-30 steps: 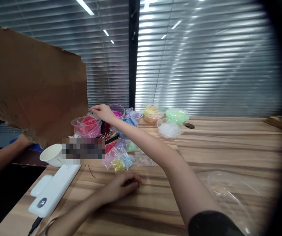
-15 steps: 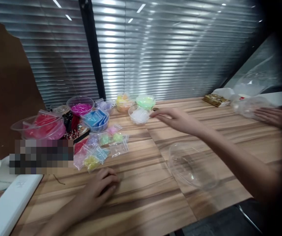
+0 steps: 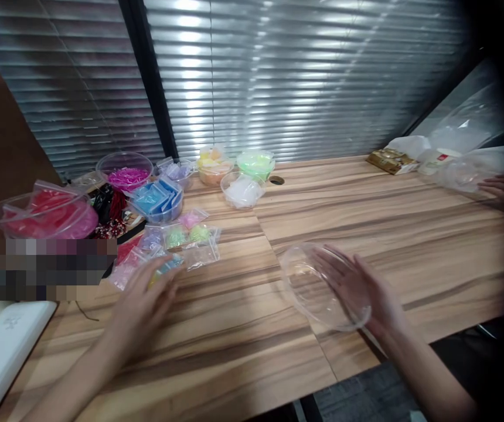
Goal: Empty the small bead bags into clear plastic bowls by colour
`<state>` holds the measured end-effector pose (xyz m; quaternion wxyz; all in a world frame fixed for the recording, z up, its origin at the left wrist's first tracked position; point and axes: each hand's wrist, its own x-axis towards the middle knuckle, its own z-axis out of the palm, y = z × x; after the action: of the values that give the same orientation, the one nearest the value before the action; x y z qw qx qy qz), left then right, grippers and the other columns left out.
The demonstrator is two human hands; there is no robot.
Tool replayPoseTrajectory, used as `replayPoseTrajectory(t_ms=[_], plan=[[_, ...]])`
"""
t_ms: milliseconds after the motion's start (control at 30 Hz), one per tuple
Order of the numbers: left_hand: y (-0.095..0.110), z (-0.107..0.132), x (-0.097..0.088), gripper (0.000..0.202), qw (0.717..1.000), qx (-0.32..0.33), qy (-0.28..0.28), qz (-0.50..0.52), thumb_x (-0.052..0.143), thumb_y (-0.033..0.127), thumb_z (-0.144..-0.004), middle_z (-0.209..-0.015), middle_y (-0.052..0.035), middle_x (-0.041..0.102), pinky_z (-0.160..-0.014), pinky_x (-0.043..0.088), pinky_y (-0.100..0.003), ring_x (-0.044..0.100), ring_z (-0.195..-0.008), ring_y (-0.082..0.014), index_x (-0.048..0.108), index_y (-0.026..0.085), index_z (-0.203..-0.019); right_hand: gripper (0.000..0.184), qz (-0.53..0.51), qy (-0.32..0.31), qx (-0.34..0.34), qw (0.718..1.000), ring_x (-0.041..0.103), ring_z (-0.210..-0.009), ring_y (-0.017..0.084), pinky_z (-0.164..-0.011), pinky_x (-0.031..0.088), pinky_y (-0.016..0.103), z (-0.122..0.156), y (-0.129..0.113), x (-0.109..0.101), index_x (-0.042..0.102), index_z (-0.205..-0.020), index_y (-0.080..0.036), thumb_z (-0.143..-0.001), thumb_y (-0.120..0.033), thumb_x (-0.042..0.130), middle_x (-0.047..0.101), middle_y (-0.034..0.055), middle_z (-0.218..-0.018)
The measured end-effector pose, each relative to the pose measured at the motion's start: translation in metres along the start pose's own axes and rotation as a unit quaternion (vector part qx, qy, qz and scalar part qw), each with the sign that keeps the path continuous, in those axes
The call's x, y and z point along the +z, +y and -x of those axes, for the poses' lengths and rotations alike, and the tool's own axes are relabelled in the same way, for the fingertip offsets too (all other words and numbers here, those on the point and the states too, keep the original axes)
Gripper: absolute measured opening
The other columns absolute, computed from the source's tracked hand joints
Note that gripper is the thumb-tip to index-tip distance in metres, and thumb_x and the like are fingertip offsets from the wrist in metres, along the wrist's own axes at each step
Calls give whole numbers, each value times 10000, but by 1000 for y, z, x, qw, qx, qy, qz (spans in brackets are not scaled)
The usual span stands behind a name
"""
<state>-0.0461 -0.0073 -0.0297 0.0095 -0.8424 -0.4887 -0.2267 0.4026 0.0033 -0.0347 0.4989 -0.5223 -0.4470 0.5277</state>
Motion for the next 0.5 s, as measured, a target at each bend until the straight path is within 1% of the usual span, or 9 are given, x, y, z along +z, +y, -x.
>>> replayPoseTrajectory(t_ms=[33, 67, 133, 167, 233, 300, 367, 500], plan=[[-11, -1, 1, 414, 999, -20, 24, -31, 532, 300, -959, -1464, -112, 425, -1089, 404, -491, 446, -1322, -311, 459, 281, -1366, 439, -17, -14, 2, 1000, 449, -1380, 276, -1141, 411, 492, 1, -1, 16, 574, -1300, -346, -975, -553, 362, 518, 17, -1467], [-21, -1, 1, 466, 997, -40, 35, -56, 552, 365, -946, -1478, -134, 411, -1094, 398, -513, 438, -1328, -337, 447, 250, -1385, 390, -53, -29, 6, 998, 432, -1394, 263, -1166, 372, 488, 3, -2, 32, 581, -1286, -341, -968, -506, 429, 522, 12, -1464], [-36, 0, 2, 575, 993, -76, 14, -90, 555, 483, -925, -1476, -165, 413, -1092, 399, -537, 441, -1317, -364, 432, 202, -1411, 378, -92, -83, 18, 992, 412, -1409, 246, -1194, 320, 459, 4, -5, 60, 574, -1310, -326, -964, -450, 486, 513, 18, -1472], [-41, 1, 2, 612, 991, -91, 0, -99, 546, 524, -919, -1467, -172, 426, -1090, 400, -540, 445, -1309, -368, 430, 187, -1417, 379, -105, -108, 26, 988, 417, -1407, 246, -1198, 310, 458, 6, -7, 71, 573, -1318, -324, -965, -438, 501, 511, 19, -1474], [-43, 3, 2, 631, 988, -108, -22, -107, 518, 564, -923, -1449, -167, 453, -1093, 398, -538, 455, -1297, -360, 435, 180, -1418, 388, -93, -163, 55, 981, 415, -1408, 242, -1211, 276, 458, 8, -12, 87, 574, -1331, -340, -954, -424, 553, 504, 8, -1479], [-39, 4, 1, 633, 988, -109, -30, -106, 514, 581, -923, -1440, -152, 472, -1104, 388, -530, 457, -1295, -346, 443, 189, -1415, 411, -32, -206, 85, 974, 384, -1427, 237, -1230, 218, 463, 11, -18, 95, 570, -1343, -373, -936, -427, 601, 483, -17, -1494], [-33, 3, 1, 651, 990, -101, -36, -97, 538, 592, -909, -1418, -141, 499, -1106, 383, -525, 462, -1288, -338, 439, 198, -1419, 432, 36, -235, 103, 966, 351, -1445, 245, -1235, 177, 485, 14, -24, 99, 560, -1352, -403, -928, -471, 608, 462, -35, -1507], [-24, 0, 3, 610, 992, -95, -56, -66, 548, 554, -920, -1337, -124, 568, -1073, 417, -496, 509, -1244, -311, 435, 220, -1417, 511, 105, -273, 115, 949, 324, -1456, 279, -1226, 176, 530, 16, -33, 100, 521, -1388, -417, -911, -597, 561, 426, -44, -1530]])
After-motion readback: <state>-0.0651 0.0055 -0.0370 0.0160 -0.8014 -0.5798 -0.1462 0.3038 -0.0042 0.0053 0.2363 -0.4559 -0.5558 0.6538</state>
